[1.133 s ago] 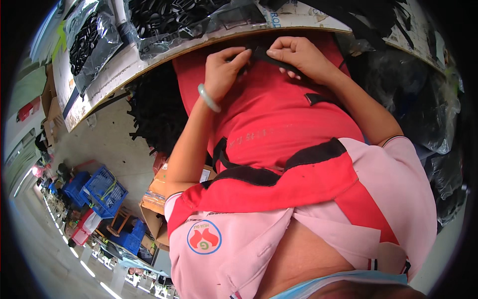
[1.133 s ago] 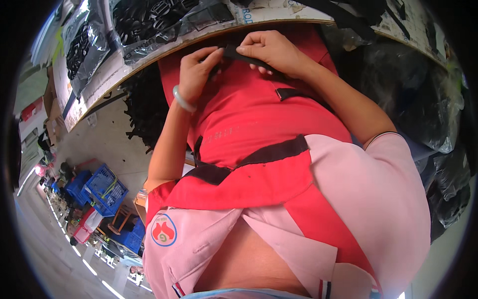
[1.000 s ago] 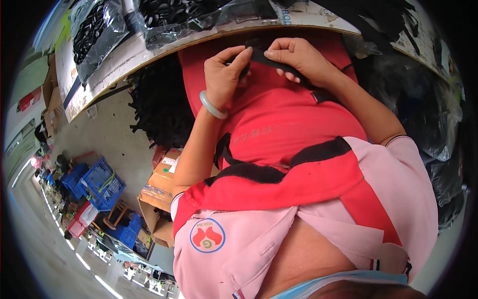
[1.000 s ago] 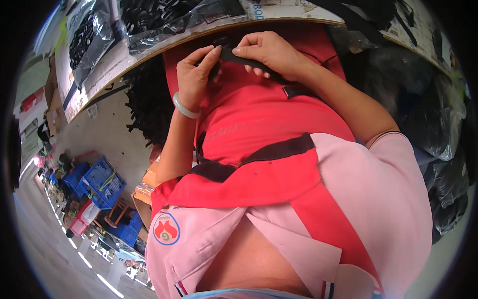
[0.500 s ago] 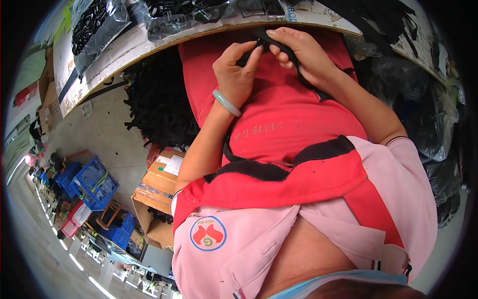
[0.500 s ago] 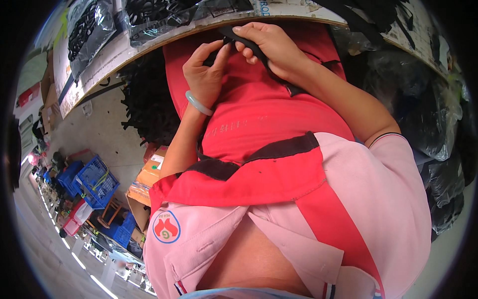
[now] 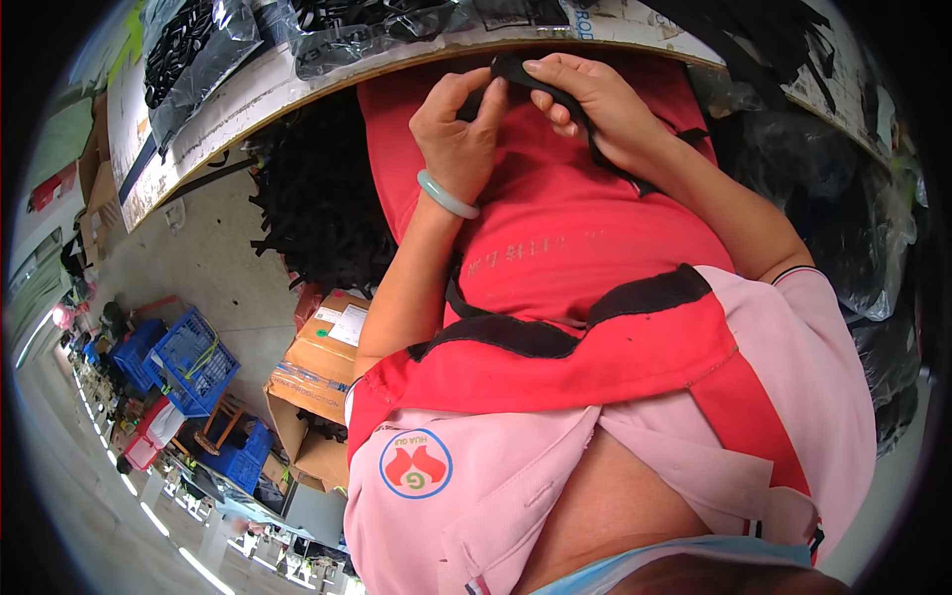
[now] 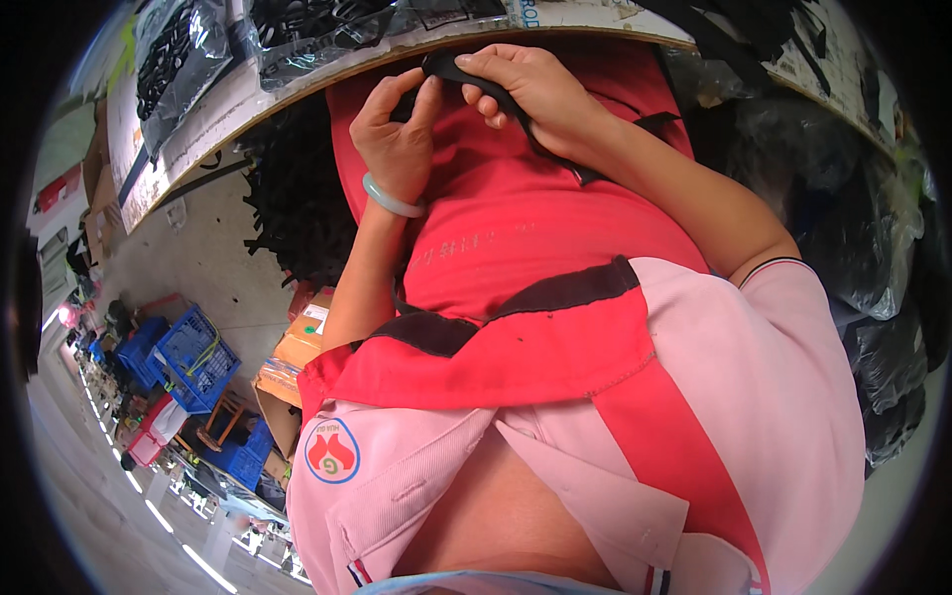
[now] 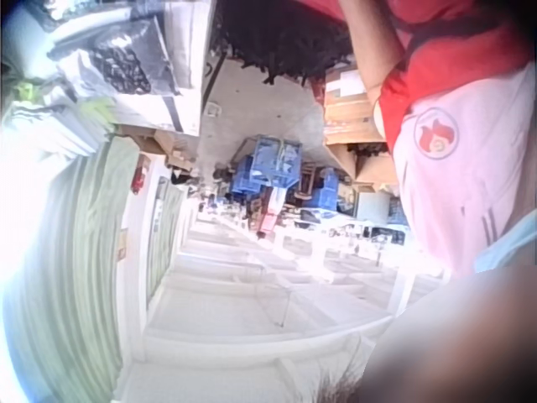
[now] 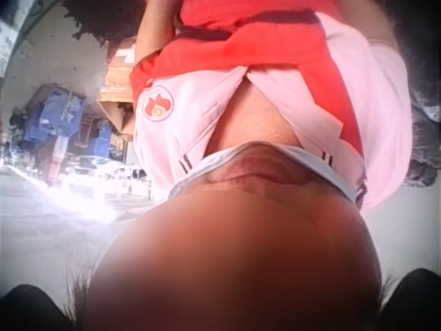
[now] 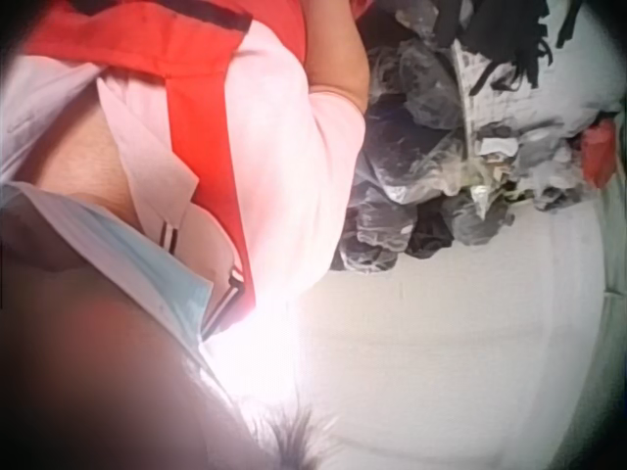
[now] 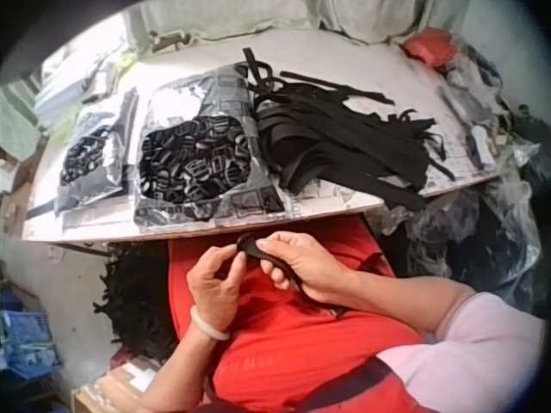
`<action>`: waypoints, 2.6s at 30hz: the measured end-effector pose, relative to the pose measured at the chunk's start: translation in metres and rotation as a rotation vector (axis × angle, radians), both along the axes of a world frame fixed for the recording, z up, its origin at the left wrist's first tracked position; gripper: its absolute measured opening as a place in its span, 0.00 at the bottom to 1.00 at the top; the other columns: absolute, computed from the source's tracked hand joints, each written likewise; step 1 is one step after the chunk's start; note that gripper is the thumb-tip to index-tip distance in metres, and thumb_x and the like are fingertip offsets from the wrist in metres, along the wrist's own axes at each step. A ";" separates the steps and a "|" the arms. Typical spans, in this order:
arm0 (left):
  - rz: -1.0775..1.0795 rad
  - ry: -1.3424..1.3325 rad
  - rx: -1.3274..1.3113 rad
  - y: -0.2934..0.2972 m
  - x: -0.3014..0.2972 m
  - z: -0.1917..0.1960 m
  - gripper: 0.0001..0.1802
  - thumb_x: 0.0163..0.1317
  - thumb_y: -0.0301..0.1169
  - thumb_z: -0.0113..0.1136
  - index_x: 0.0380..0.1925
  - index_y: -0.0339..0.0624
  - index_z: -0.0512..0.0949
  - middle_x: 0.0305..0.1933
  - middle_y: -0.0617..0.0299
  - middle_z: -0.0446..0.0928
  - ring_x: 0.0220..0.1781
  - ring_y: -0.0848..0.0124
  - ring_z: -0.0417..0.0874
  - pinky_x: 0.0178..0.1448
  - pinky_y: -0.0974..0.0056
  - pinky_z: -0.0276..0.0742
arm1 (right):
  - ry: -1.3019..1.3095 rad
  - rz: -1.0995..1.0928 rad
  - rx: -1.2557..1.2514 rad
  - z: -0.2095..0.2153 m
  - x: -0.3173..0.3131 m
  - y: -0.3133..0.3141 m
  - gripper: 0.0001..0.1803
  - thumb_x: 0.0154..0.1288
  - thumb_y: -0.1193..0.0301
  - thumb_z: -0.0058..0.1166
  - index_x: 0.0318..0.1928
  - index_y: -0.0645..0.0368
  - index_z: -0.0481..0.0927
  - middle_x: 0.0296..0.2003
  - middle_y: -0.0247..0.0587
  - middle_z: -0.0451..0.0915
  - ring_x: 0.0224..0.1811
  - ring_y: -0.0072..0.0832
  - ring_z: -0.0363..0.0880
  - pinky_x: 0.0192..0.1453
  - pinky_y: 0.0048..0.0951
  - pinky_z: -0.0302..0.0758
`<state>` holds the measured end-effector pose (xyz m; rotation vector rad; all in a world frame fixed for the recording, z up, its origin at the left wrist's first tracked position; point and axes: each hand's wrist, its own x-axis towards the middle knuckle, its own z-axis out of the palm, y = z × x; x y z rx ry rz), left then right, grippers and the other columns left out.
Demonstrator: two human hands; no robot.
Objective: Assembling plastic buckles and fabric straps at a workbench.
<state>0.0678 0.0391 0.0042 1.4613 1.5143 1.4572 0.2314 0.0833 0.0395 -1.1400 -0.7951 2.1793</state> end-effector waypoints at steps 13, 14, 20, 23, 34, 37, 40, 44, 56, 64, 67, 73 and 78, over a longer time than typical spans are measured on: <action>-0.110 -0.260 -0.174 -0.006 -0.001 0.005 0.07 0.58 0.25 0.64 0.37 0.35 0.80 0.26 0.60 0.77 0.27 0.71 0.79 0.28 0.69 0.74 | 0.029 0.149 0.123 -0.020 0.008 0.020 0.13 0.70 0.63 0.53 0.43 0.61 0.76 0.28 0.33 0.79 0.24 0.14 0.75 0.28 0.14 0.74; -0.097 -0.726 -0.543 -0.008 0.000 0.009 0.09 0.61 0.27 0.63 0.39 0.34 0.80 0.27 0.62 0.77 0.28 0.73 0.79 0.26 0.70 0.74 | 0.055 0.105 0.111 -0.026 0.010 0.020 0.12 0.68 0.65 0.55 0.43 0.61 0.78 0.29 0.33 0.79 0.28 0.14 0.76 0.33 0.13 0.74; -0.160 -1.114 -0.633 -0.004 -0.007 -0.001 0.13 0.63 0.31 0.62 0.43 0.32 0.79 0.28 0.62 0.78 0.21 0.74 0.77 0.19 0.72 0.70 | -0.176 0.071 0.787 -0.017 0.003 0.004 0.05 0.65 0.73 0.58 0.39 0.61 0.80 0.37 0.30 0.76 0.40 0.14 0.71 0.46 0.17 0.68; -0.068 -0.954 -0.540 -0.006 -0.006 0.014 0.13 0.62 0.30 0.63 0.42 0.32 0.80 0.28 0.61 0.80 0.20 0.75 0.77 0.19 0.72 0.69 | -0.233 -0.029 1.224 0.029 -0.002 0.007 0.04 0.66 0.73 0.57 0.35 0.61 0.78 0.36 0.26 0.73 0.37 0.12 0.68 0.42 0.16 0.66; -0.089 -0.651 -0.373 -0.013 -0.008 0.017 0.09 0.60 0.27 0.65 0.39 0.34 0.83 0.26 0.64 0.79 0.22 0.80 0.76 0.22 0.76 0.69 | -0.402 0.319 0.583 -0.004 0.001 0.011 0.15 0.65 0.61 0.58 0.27 0.60 0.79 0.20 0.23 0.71 0.21 0.10 0.64 0.24 0.17 0.60; -0.060 -0.646 -0.348 -0.016 -0.013 0.016 0.08 0.61 0.26 0.64 0.39 0.35 0.83 0.27 0.65 0.79 0.21 0.81 0.75 0.22 0.76 0.69 | -0.313 0.264 0.421 0.001 -0.004 0.013 0.15 0.66 0.60 0.57 0.30 0.58 0.78 0.19 0.23 0.70 0.19 0.09 0.64 0.22 0.14 0.60; -0.140 -0.619 -0.353 -0.025 -0.024 0.018 0.06 0.60 0.24 0.64 0.37 0.35 0.84 0.29 0.67 0.78 0.24 0.82 0.74 0.25 0.76 0.67 | 0.030 0.466 -0.008 -0.005 -0.005 0.020 0.12 0.68 0.61 0.55 0.31 0.55 0.76 0.18 0.22 0.69 0.17 0.08 0.62 0.19 0.11 0.58; -0.207 -0.486 -0.402 -0.046 -0.050 0.039 0.05 0.60 0.23 0.63 0.34 0.33 0.84 0.29 0.66 0.78 0.26 0.82 0.73 0.28 0.75 0.66 | -0.159 0.432 0.258 -0.012 -0.030 0.019 0.11 0.67 0.62 0.56 0.33 0.56 0.78 0.19 0.22 0.69 0.17 0.09 0.62 0.20 0.12 0.59; 0.580 -0.342 -0.290 -0.123 -0.144 0.049 0.14 0.64 0.28 0.60 0.49 0.38 0.79 0.39 0.59 0.83 0.25 0.78 0.78 0.24 0.75 0.72 | -0.163 0.707 0.576 -0.014 -0.075 -0.007 0.11 0.68 0.67 0.53 0.40 0.63 0.78 0.23 0.26 0.73 0.23 0.13 0.69 0.26 0.18 0.67; 0.006 -0.870 -0.337 -0.061 -0.043 0.011 0.19 0.65 0.23 0.54 0.56 0.36 0.74 0.46 0.54 0.81 0.30 0.74 0.82 0.25 0.74 0.76 | -0.274 0.677 0.393 -0.013 -0.062 -0.006 0.10 0.65 0.66 0.56 0.36 0.61 0.79 0.23 0.32 0.78 0.18 0.14 0.69 0.21 0.17 0.65; -0.085 -0.883 -0.405 -0.055 -0.037 0.002 0.19 0.67 0.26 0.51 0.58 0.36 0.72 0.49 0.52 0.80 0.31 0.73 0.82 0.25 0.73 0.77 | -0.220 0.632 0.269 -0.012 -0.050 -0.007 0.10 0.65 0.66 0.57 0.34 0.60 0.80 0.23 0.30 0.78 0.18 0.13 0.69 0.21 0.15 0.65; -0.137 -1.248 -0.528 -0.044 -0.054 -0.008 0.18 0.71 0.40 0.50 0.46 0.34 0.76 0.37 0.55 0.79 0.32 0.68 0.81 0.26 0.69 0.77 | -0.124 0.554 0.230 -0.005 -0.028 0.014 0.09 0.65 0.65 0.58 0.36 0.58 0.78 0.22 0.28 0.75 0.17 0.11 0.66 0.19 0.14 0.61; -0.246 -1.027 -0.673 -0.046 -0.044 0.006 0.18 0.70 0.34 0.51 0.52 0.31 0.73 0.32 0.60 0.75 0.28 0.72 0.79 0.24 0.72 0.73 | -0.001 0.396 0.061 -0.006 -0.009 0.021 0.10 0.63 0.66 0.59 0.38 0.59 0.77 0.20 0.24 0.70 0.16 0.09 0.63 0.18 0.12 0.56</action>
